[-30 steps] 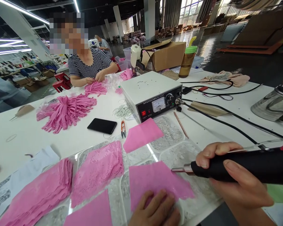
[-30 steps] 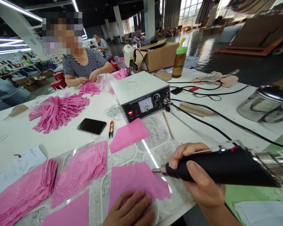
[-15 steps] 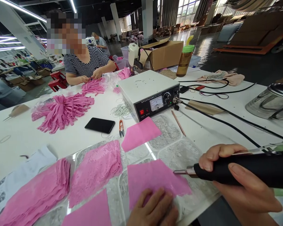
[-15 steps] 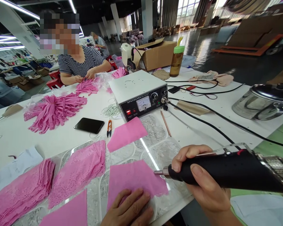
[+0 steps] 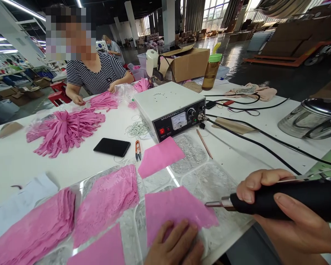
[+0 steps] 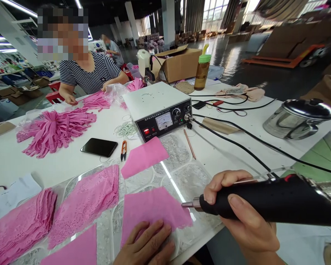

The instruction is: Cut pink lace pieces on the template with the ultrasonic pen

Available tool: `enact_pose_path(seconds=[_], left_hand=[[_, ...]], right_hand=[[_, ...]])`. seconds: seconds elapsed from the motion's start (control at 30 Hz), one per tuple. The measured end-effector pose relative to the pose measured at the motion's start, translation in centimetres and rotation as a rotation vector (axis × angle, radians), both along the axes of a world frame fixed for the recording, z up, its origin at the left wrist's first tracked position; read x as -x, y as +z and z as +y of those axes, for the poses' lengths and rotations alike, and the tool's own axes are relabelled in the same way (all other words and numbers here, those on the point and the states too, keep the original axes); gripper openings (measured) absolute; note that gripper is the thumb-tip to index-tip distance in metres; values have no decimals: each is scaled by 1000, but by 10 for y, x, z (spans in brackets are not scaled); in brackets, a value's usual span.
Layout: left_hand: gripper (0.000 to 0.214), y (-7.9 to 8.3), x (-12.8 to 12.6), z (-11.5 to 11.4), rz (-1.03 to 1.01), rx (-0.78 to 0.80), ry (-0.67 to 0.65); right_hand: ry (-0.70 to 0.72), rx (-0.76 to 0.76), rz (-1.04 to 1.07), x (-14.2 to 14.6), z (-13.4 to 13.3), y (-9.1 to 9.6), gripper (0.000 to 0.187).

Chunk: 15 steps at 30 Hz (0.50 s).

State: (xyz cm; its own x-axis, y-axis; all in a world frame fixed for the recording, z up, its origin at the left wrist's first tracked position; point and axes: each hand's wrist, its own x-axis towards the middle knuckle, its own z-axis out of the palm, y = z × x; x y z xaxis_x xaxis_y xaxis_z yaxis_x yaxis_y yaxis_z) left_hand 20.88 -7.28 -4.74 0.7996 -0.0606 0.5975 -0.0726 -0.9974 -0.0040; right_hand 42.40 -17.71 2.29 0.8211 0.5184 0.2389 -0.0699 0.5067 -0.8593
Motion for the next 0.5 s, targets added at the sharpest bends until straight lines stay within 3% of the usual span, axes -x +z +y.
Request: enact_pose_path(seconds=[0.5], left_hand=[[24, 4, 0, 0, 21, 10, -1]], right_hand=[[33, 80, -21, 1, -2, -16, 19]])
